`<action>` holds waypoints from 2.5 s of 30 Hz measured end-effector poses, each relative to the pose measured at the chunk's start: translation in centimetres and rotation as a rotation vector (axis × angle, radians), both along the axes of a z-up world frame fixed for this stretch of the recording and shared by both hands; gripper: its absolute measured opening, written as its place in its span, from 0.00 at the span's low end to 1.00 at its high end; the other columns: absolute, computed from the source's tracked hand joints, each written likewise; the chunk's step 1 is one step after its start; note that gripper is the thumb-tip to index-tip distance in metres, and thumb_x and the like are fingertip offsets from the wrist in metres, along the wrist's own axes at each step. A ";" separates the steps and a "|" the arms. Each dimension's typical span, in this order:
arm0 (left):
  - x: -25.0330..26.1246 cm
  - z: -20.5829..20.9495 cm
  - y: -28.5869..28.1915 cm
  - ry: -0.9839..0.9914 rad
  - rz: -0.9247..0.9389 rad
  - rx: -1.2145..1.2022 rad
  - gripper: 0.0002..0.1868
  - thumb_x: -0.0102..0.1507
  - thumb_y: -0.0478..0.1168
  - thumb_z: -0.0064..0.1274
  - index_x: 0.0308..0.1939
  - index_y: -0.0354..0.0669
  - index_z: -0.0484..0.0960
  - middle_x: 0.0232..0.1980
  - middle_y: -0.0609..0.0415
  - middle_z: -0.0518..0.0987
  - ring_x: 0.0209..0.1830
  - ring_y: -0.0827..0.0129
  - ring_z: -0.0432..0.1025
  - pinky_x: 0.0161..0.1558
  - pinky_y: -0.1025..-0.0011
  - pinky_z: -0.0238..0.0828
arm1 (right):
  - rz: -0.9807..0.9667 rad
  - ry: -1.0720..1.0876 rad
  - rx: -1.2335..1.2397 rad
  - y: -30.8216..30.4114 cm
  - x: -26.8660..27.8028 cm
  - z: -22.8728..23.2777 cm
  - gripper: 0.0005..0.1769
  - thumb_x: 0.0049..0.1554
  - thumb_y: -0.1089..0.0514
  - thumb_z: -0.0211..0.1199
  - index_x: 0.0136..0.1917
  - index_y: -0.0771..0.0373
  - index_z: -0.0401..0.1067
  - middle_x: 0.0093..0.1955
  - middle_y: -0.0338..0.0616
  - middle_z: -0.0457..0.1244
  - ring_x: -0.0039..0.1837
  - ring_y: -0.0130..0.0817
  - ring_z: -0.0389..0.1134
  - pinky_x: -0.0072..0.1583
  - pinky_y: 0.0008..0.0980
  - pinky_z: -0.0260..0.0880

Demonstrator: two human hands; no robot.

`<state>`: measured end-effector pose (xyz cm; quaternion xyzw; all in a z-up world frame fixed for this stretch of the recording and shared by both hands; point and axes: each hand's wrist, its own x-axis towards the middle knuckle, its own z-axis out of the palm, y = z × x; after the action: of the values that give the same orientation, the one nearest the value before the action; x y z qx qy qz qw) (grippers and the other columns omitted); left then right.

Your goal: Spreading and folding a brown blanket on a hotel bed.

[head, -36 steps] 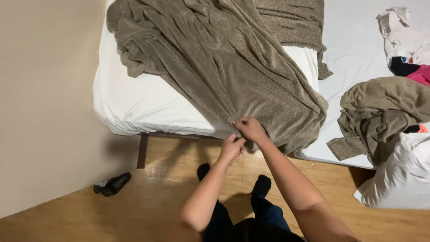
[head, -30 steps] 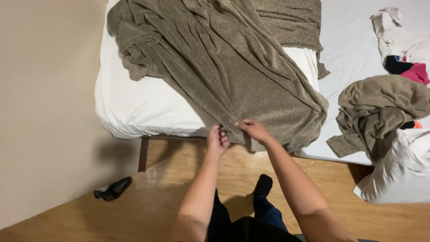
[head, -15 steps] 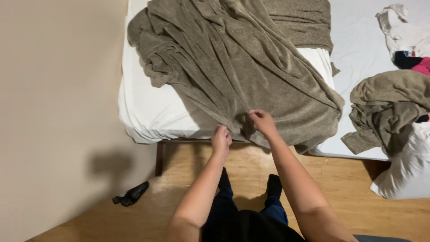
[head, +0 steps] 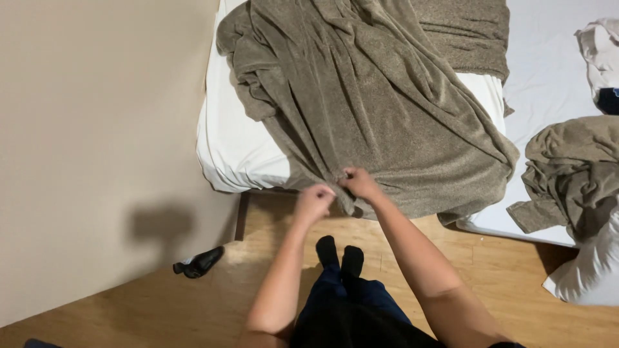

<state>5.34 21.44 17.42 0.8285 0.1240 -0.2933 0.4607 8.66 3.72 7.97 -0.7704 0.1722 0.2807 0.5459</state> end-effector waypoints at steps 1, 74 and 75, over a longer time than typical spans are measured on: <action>1.2 0.8 0.4 0.002 0.000 -0.001 0.12 0.58 0.49 0.55 0.43 0.55 0.88 0.21 0.51 0.81 0.26 0.62 0.81 0.34 0.69 0.76 | 0.000 0.002 -0.001 0.2 -0.8 0.4 0.17 0.52 0.53 0.71 0.54 0.62 0.79 0.53 0.54 0.71 0.60 0.52 0.72 0.59 0.49 0.71; 14.8 2.4 13.1 -0.253 0.008 -0.219 0.21 0.68 0.41 0.41 0.59 0.30 0.79 0.58 0.25 0.77 0.64 0.34 0.69 0.65 0.43 0.66 | 0.125 -0.186 -0.354 15.3 12.2 16.2 0.27 0.63 0.43 0.61 0.58 0.71 0.79 0.54 0.66 0.70 0.60 0.64 0.70 0.59 0.57 0.70; 14.9 3.2 13.0 -0.280 0.065 -0.281 0.22 0.70 0.39 0.38 0.60 0.25 0.76 0.61 0.20 0.74 0.67 0.30 0.66 0.68 0.41 0.62 | 0.121 -0.189 -0.365 15.5 12.0 17.2 0.27 0.63 0.43 0.61 0.57 0.70 0.80 0.54 0.65 0.70 0.59 0.64 0.70 0.58 0.58 0.70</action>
<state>20.27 34.42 20.63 0.7842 0.0431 -0.1748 0.5937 20.70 19.20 25.13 -0.8884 0.1218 0.2035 0.3931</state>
